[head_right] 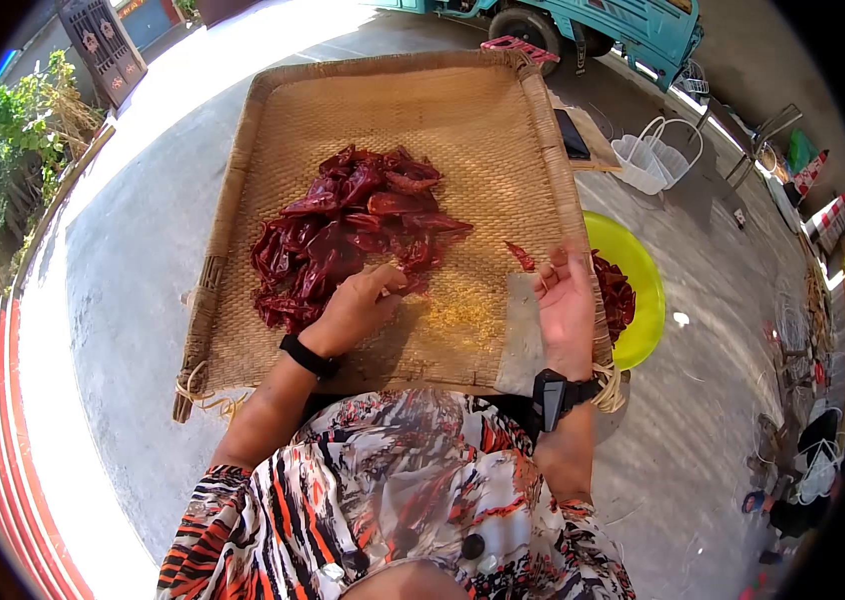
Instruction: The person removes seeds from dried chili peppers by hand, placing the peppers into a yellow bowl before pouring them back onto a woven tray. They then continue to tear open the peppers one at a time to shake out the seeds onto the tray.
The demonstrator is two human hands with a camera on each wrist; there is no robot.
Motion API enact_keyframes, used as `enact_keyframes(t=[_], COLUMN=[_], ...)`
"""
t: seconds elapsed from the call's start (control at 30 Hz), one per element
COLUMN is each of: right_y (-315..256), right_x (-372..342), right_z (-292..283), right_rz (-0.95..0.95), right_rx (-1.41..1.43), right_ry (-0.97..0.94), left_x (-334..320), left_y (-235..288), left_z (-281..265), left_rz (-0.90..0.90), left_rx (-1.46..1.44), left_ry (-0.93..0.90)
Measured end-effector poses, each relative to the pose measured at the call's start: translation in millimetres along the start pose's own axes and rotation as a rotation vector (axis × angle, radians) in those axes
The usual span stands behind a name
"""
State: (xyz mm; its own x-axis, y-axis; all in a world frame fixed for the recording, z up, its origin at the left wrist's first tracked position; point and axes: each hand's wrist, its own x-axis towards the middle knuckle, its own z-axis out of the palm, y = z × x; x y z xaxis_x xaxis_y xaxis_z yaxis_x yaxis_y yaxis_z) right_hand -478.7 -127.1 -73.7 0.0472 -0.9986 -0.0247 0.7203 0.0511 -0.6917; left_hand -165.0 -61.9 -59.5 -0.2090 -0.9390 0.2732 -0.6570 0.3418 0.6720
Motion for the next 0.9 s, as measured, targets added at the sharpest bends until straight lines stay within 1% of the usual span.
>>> enact_keyframes(t=[0.07,0.1,0.17,0.27,0.37,0.4,0.47,0.5,0.57,0.6,0.67,0.7,0.77,0.87,0.9], right_y=[17,24,37,68,61,61,60,60,54,47,29,22,8,-14,-17], right_x=[-14,-20,-32,-34,-42,-42,-40,-38,-33,-30,-22,-17,-9,-1,-2], right_z=[23,39,70,76,94,92,84,79,69,66,59,50,30,21,20], right_rz=[0.086,0.106,0.142,-0.133,-0.035,-0.012,0.032,0.055,0.101,0.084,0.051,0.003,-0.086,-0.076,-0.041], right_rx=[-0.213,-0.396,-0.759,-1.084,-1.15,-1.131,-1.092,-1.045,-0.951,-0.879,-0.73,-0.601,-0.345,0.208,0.261], right_ry=[-0.086,-0.166,-0.325,-0.683,-0.61,-0.594,-0.563,-0.497,-0.366,-0.268,-0.073,-0.028,0.061,0.162,0.171], left_x=[4,5,4,2,2,2,2,1,-2,-5,-8,-9,-14,-26,-29], left_y=[-1,-1,8,17,17,17,20,21,12,8,16,20,19,10,1], left_z=[3,4,1,-5,-5,-5,-10,-11,-11,-12,-32,-45,-69,-97,-103], left_rz=[0.086,0.129,0.107,0.021,-0.054,-0.074,-0.093,-0.103,-0.025,0.013,-0.014,-0.027,-0.111,-0.184,-0.218], left_rx=[-0.136,-0.203,-0.231,-0.327,-0.404,-0.422,-0.278,-0.207,0.045,0.171,0.198,0.212,0.362,0.518,0.556], left_ry=[0.007,0.007,0.001,-0.022,-0.024,-0.02,-0.044,-0.055,0.031,0.074,0.084,0.088,0.064,0.026,-0.043])
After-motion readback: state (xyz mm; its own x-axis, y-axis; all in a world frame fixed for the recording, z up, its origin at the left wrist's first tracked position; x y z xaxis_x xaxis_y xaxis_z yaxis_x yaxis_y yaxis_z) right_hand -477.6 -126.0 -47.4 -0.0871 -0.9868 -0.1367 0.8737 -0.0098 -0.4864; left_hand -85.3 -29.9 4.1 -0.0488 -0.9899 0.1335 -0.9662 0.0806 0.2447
